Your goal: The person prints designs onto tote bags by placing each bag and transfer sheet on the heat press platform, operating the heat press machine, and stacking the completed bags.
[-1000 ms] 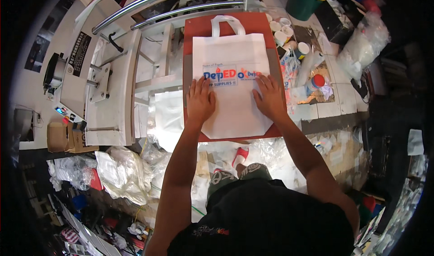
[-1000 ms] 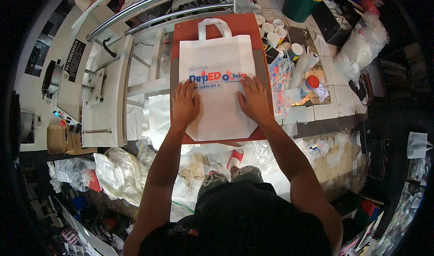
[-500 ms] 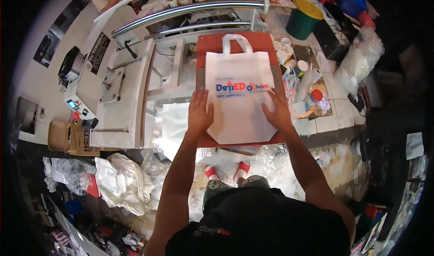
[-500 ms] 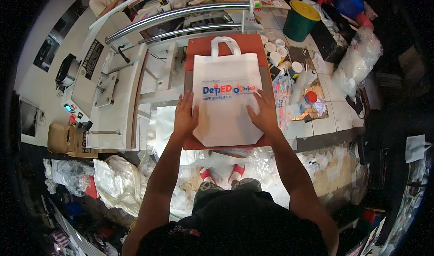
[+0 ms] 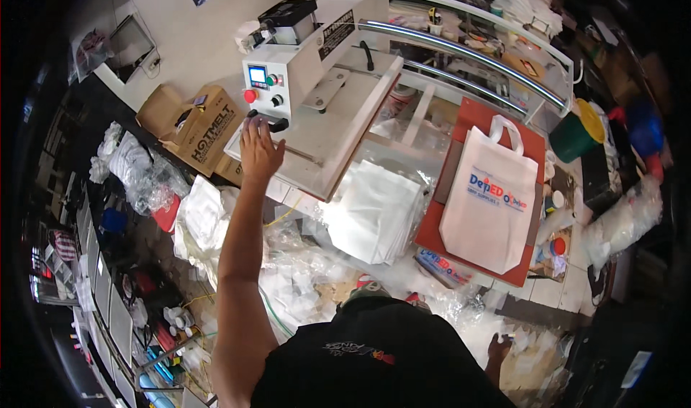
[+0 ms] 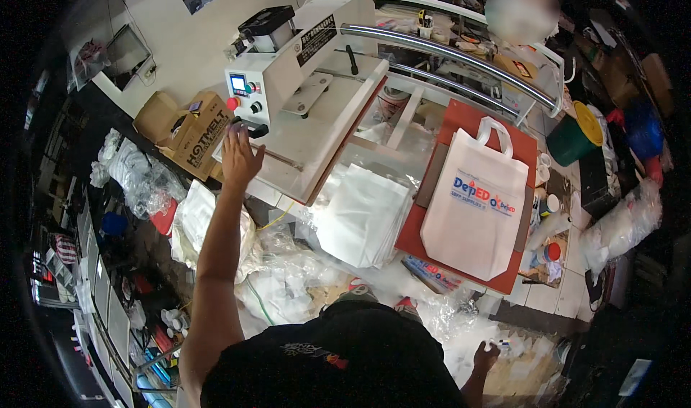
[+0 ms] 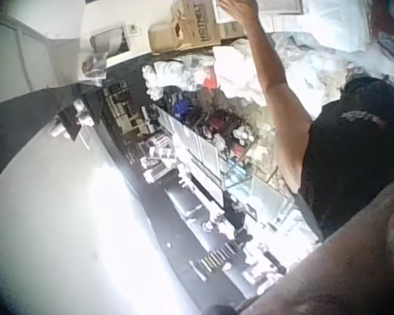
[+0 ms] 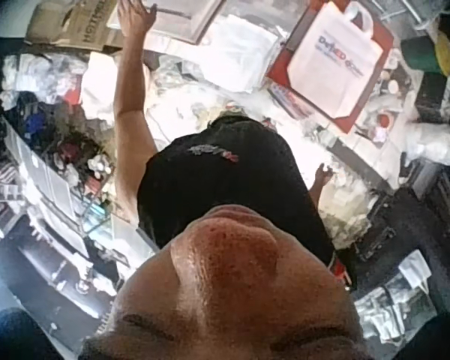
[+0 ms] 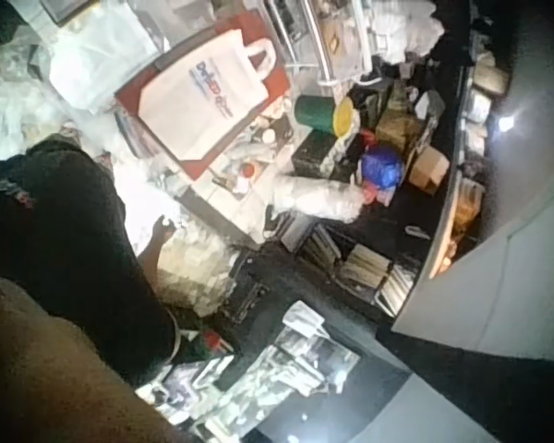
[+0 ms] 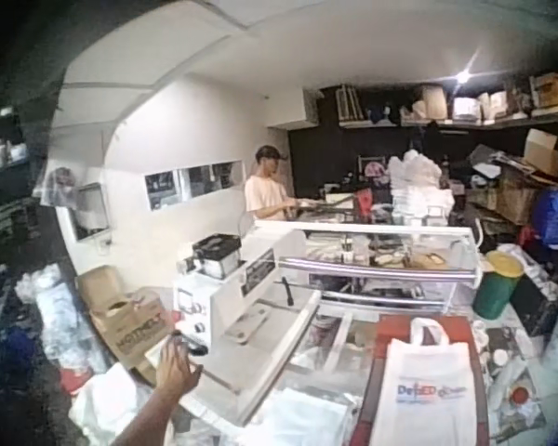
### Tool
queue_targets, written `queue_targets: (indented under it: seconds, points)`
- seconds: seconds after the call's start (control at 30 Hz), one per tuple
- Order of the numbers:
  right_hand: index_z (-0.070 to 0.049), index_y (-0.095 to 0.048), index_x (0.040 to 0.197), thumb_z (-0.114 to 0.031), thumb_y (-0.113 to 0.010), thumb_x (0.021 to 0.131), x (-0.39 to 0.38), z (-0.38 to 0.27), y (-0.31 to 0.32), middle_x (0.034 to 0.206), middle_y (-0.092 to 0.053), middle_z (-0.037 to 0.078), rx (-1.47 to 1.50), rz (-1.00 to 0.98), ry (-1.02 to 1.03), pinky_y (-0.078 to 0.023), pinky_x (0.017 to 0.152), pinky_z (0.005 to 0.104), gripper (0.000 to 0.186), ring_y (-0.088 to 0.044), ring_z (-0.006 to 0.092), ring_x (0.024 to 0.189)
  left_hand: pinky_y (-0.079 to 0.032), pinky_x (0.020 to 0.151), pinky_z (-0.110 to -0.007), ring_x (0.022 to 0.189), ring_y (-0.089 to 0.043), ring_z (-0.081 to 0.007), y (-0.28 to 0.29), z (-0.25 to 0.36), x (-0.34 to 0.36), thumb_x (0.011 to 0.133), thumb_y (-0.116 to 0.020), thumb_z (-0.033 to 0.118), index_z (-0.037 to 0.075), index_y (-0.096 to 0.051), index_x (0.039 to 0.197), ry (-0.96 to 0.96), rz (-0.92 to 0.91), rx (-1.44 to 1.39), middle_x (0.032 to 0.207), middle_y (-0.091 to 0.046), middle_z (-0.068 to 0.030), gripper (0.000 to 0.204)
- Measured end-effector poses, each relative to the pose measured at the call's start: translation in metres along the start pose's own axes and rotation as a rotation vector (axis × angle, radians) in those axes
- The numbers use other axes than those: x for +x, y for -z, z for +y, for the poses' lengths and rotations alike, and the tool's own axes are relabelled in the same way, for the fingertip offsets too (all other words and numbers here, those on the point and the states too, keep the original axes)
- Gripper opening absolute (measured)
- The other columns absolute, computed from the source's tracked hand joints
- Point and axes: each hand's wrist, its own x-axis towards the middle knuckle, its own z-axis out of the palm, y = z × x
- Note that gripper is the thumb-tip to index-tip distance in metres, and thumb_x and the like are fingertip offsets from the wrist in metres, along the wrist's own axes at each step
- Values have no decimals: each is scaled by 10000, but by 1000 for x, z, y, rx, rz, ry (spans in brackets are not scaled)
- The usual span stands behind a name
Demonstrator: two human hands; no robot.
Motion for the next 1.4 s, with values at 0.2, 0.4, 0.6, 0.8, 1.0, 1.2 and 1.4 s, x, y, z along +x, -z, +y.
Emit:
queue_targets:
  seconds: [0.2,0.4,0.6,0.8,1.0,1.2,1.4]
  points:
    - [38,-658,988,-405,-680,826,-50,25,-14,1039,-651,236,-19,-264,-254,-504,881,461,472,-625,373,980,-376,1029,-535,1126,-545,-376,-30,-38,23,774,-753,280,85,-569,1088,-68,-264,-77,1119,-620,-154,413]
    - [17,-648,1047,-173,-700,859,-22,-79,18,1111,-635,231,365,116,60,-463,984,420,272,-602,382,1058,-409,963,-542,977,-591,-374,-28,-12,27,795,-730,283,72,-602,934,-116,-285,-82,958,-670,-147,283]
    - [-21,-645,1060,-81,-727,827,22,-384,113,1095,-631,187,548,228,777,-464,955,427,255,-585,359,1082,-457,857,-491,907,-603,-372,3,69,22,793,-735,275,47,-594,884,-225,-296,-243,901,-664,-153,283]
    - [-30,-624,1112,-206,-720,830,-33,-578,167,1149,-609,171,694,154,1359,-463,965,443,346,-565,345,1099,-455,933,-490,1054,-585,-371,56,159,-3,814,-698,139,8,-640,1070,-314,-170,-636,1111,-627,-168,293]
    - [-14,-624,1086,-309,-622,895,-29,-595,151,1001,-656,151,325,189,1456,-489,826,462,351,-628,315,984,-466,882,-444,1021,-591,-328,85,165,-64,797,-660,34,62,-670,1000,-109,-222,-690,1109,-630,-115,205]
    - [-69,-643,1034,-256,-605,901,3,-537,182,775,-678,106,157,90,1250,-490,693,460,233,-678,306,780,-461,895,-459,1009,-599,-352,52,114,-195,822,-637,39,57,-648,985,47,-460,-703,1028,-650,-151,164]
    - [-63,-658,1001,-195,-644,878,32,-477,199,869,-695,131,212,125,1163,-494,734,458,181,-672,317,833,-462,949,-481,1119,-556,-402,23,62,-265,810,-687,111,53,-640,1049,158,-726,-734,1193,-569,-202,250]
